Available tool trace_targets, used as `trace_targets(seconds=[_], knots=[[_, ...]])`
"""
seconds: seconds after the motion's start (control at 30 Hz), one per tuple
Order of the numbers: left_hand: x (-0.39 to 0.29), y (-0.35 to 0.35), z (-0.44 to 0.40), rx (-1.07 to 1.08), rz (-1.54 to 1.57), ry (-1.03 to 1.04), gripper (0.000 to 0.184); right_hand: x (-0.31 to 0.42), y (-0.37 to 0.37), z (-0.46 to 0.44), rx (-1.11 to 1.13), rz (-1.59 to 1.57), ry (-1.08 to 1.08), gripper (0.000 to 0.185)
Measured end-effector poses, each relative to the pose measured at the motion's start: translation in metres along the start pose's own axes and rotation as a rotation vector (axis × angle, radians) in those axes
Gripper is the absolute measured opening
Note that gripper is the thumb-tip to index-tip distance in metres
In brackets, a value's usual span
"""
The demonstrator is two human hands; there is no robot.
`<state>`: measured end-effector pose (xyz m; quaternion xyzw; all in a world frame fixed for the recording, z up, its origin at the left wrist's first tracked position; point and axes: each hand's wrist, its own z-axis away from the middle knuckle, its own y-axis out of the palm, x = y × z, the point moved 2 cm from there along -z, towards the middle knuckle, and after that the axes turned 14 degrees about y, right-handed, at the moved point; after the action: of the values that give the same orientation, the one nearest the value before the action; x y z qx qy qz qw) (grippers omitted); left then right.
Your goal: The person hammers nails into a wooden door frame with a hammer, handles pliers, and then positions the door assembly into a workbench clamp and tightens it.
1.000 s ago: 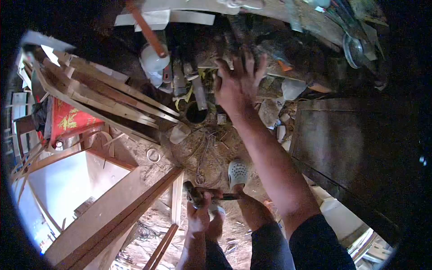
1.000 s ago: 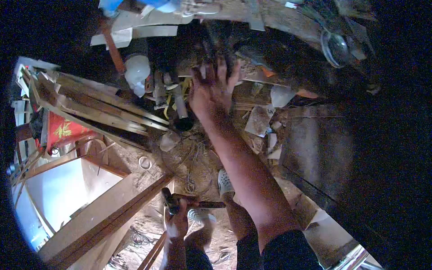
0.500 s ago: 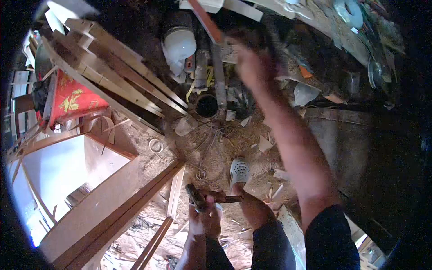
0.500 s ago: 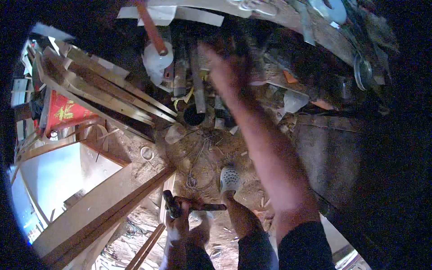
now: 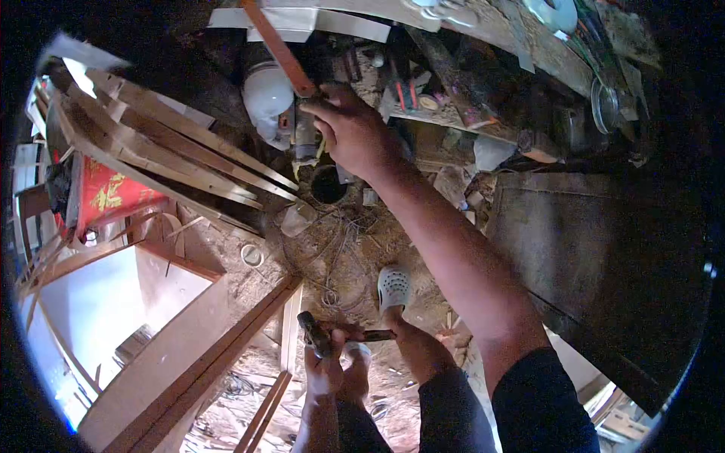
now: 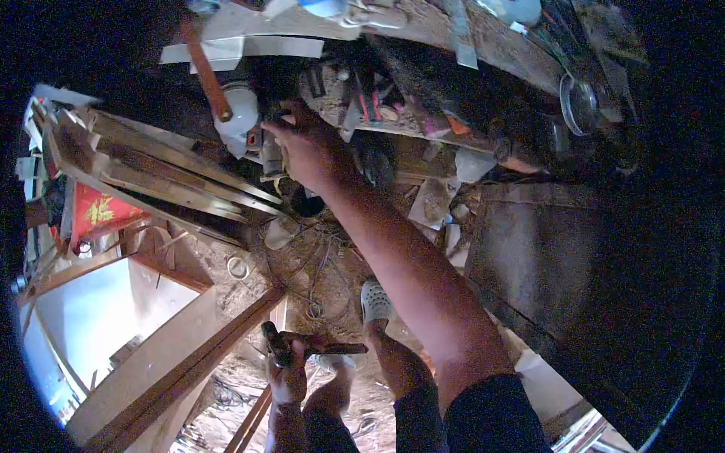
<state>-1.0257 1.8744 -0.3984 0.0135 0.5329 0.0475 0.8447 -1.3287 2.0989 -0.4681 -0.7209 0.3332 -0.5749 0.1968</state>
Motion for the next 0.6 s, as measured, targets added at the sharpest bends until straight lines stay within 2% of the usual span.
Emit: trace_targets(seconds=[0.07,0.13,0.2,0.27,0.3,0.33,0.37,0.47,0.53,0.57,0.6], knots=[[0.002,0.000,0.001,0.011,-0.045,0.045,0.014,0.002,-0.039,-0.005,-0.262,0.383,-0.038,0.052],[0.005,-0.001,-0.001,0.008,-0.084,0.039,0.013,0.002,-0.084,-0.008,-0.454,0.764,0.040,0.069],[0.004,0.002,-0.003,0.016,-0.123,-0.011,0.011,-0.014,-0.120,-0.005,-0.326,0.884,0.286,0.087],[0.014,0.006,-0.004,0.045,0.037,-0.027,0.007,-0.038,-0.139,-0.006,0.028,0.700,0.550,0.098],[0.020,0.007,-0.006,0.056,0.117,-0.030,0.006,-0.041,-0.143,-0.006,0.042,0.648,0.543,0.098],[0.022,0.008,-0.005,0.069,-0.015,0.002,0.004,-0.044,-0.146,-0.004,0.058,0.596,0.536,0.098],[0.023,0.010,-0.006,0.055,0.000,-0.004,0.005,-0.046,-0.147,0.000,0.077,0.547,0.533,0.099],[0.037,0.015,-0.007,-0.019,0.043,-0.032,0.006,-0.048,-0.148,0.019,0.002,0.560,0.367,0.094],[0.073,-0.004,0.001,-0.118,0.060,-0.064,0.008,-0.053,-0.124,0.035,-0.158,0.428,0.239,0.094],[0.080,-0.011,0.001,-0.056,0.026,-0.043,0.007,-0.048,-0.113,0.042,-0.240,0.361,0.177,0.094],[0.084,-0.018,-0.001,0.003,-0.009,-0.017,0.008,-0.035,-0.105,0.048,-0.186,0.306,0.275,0.094]])
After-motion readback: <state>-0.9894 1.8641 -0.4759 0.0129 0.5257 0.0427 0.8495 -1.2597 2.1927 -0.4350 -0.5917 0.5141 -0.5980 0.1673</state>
